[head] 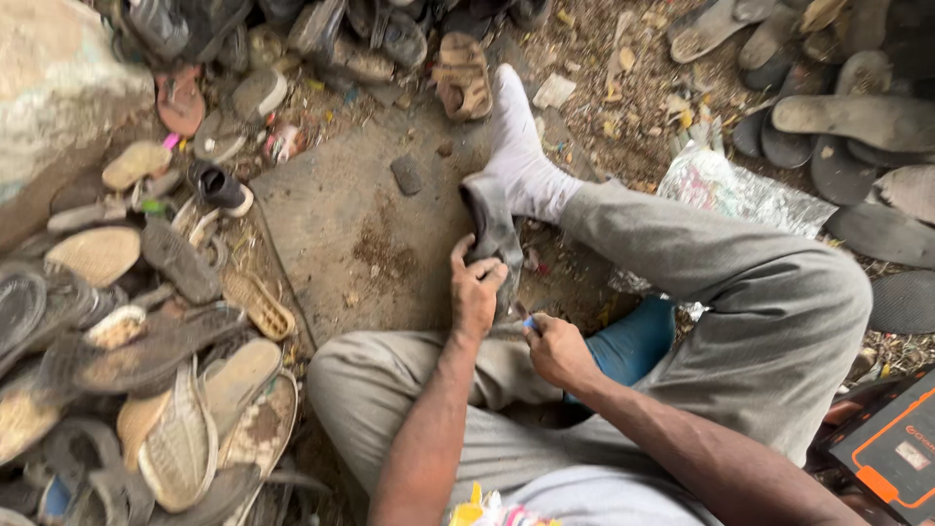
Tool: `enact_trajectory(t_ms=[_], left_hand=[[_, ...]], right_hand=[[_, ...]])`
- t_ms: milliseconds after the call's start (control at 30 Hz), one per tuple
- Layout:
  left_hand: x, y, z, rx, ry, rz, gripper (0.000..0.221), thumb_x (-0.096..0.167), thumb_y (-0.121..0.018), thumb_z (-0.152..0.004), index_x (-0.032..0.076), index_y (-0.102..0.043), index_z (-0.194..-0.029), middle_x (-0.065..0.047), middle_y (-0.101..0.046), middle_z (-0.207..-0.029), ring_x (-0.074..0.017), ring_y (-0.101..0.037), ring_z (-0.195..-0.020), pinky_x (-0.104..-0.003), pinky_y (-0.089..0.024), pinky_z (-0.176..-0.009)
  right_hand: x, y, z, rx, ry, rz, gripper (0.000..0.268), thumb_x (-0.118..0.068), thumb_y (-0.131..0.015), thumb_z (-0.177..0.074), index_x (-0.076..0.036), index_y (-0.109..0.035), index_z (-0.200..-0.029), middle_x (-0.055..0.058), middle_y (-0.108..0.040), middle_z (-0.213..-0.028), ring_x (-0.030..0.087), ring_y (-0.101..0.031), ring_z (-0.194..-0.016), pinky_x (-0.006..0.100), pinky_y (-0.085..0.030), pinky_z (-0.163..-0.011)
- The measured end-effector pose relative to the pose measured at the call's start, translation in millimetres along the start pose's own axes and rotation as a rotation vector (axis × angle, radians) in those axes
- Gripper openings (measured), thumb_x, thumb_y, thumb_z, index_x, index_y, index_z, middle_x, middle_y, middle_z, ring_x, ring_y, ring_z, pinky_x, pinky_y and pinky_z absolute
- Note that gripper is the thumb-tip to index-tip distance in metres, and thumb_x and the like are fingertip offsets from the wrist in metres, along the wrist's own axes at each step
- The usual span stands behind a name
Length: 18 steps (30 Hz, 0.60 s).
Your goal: The person repairs shoes by hand using a knife and a sharpening stone. The person scrapes the soles of various footwear, handles a red sandal, and uses a small blade to trim material from shoe components while seated on the ground.
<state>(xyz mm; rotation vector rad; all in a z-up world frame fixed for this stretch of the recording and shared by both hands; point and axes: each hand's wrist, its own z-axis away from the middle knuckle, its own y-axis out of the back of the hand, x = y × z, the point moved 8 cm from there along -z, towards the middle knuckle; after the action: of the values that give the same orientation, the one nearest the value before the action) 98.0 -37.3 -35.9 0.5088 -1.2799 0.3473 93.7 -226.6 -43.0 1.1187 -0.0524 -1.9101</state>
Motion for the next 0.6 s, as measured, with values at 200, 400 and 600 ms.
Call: enact_trajectory(t_ms=[200,400,600], left_hand=[[-7.5,-11.2,2.2,0.030,-0.156,0.182,0.023,0.013,-0.076,-0.088,-0.005,-0.077,-0.101,-0.014,-0.042,-0.158,-0.0253,-0.051,-0.133,-0.033,-0.044,-0.109],[-24.9,-11.8,0.3,0.040,-0.261,0.245,0.021,0.006,-0.071,-0.090,-0.005,-0.075,-0.108,-0.012,-0.055,-0.146,-0.0218,-0.054,-0.131,-0.033,-0.042,-0.110],[-55.9,-12.5,-1.0,-0.040,0.165,0.994,0.015,0.010,-0.075,-0.090,0.002,-0.076,-0.103,-0.006,-0.074,-0.103,-0.0182,-0.067,-0.094,-0.032,-0.054,-0.093]], right_hand=[[-9.1,-14.1,-39.9,0.103,0.359,0.360,0.028,-0.026,-0.063,-0.096,-0.001,-0.074,-0.090,0.026,-0.071,-0.088,0.044,-0.069,-0.083,0.050,-0.055,-0.078],[6.5,-14.5,40.3,0.106,0.227,0.175,0.024,-0.025,-0.062,-0.094,-0.001,-0.066,-0.097,0.029,-0.070,-0.084,0.049,-0.068,-0.083,0.056,-0.051,-0.074],[-9.7,-37.0,11.1,0.128,0.188,0.156,0.027,-0.026,-0.054,-0.102,-0.001,-0.064,-0.103,0.031,-0.070,-0.088,0.051,-0.067,-0.087,0.057,-0.051,-0.079]])
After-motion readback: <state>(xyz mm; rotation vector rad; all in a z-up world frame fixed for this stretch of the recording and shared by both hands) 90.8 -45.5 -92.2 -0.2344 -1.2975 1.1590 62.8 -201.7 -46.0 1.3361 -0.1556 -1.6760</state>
